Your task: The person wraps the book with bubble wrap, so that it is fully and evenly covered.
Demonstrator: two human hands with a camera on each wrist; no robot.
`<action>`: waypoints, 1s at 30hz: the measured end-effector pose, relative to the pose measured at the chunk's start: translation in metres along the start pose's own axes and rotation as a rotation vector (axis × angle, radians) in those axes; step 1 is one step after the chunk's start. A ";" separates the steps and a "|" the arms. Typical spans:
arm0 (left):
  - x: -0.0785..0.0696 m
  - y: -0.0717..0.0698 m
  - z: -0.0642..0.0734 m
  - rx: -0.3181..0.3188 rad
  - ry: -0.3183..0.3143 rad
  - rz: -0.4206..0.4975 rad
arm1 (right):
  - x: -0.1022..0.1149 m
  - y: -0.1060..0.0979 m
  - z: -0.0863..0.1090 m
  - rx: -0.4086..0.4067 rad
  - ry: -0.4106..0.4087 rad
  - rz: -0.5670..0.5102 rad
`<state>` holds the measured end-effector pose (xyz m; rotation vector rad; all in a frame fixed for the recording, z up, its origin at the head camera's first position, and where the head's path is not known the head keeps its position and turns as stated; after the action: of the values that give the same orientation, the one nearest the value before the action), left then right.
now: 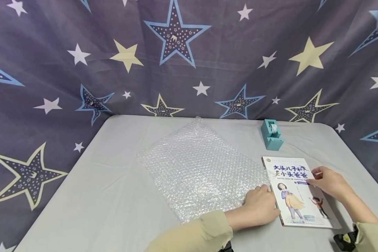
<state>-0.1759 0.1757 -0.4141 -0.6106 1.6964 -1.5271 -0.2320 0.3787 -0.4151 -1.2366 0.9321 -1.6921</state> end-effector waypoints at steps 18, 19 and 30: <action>0.005 0.000 0.002 -0.114 -0.117 0.139 | -0.019 0.007 0.004 0.120 0.124 -0.191; 0.006 0.001 0.003 -0.109 -0.132 0.153 | -0.020 0.008 0.004 0.120 0.126 -0.213; 0.007 0.007 0.003 -0.075 -0.223 0.155 | -0.038 0.015 0.003 0.198 0.130 -0.427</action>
<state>-0.1770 0.1697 -0.4226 -0.6472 1.5967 -1.2438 -0.2195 0.4073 -0.4410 -1.2639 0.5795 -2.1625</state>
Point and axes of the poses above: each hand's wrist, its own z-axis away from the middle knuckle, its own y-axis out of the palm, x = y × z, the point moved 8 cm from there along -z, towards the middle knuckle, and after that the axes turned 3 degrees about y, right-handed, at the moved point
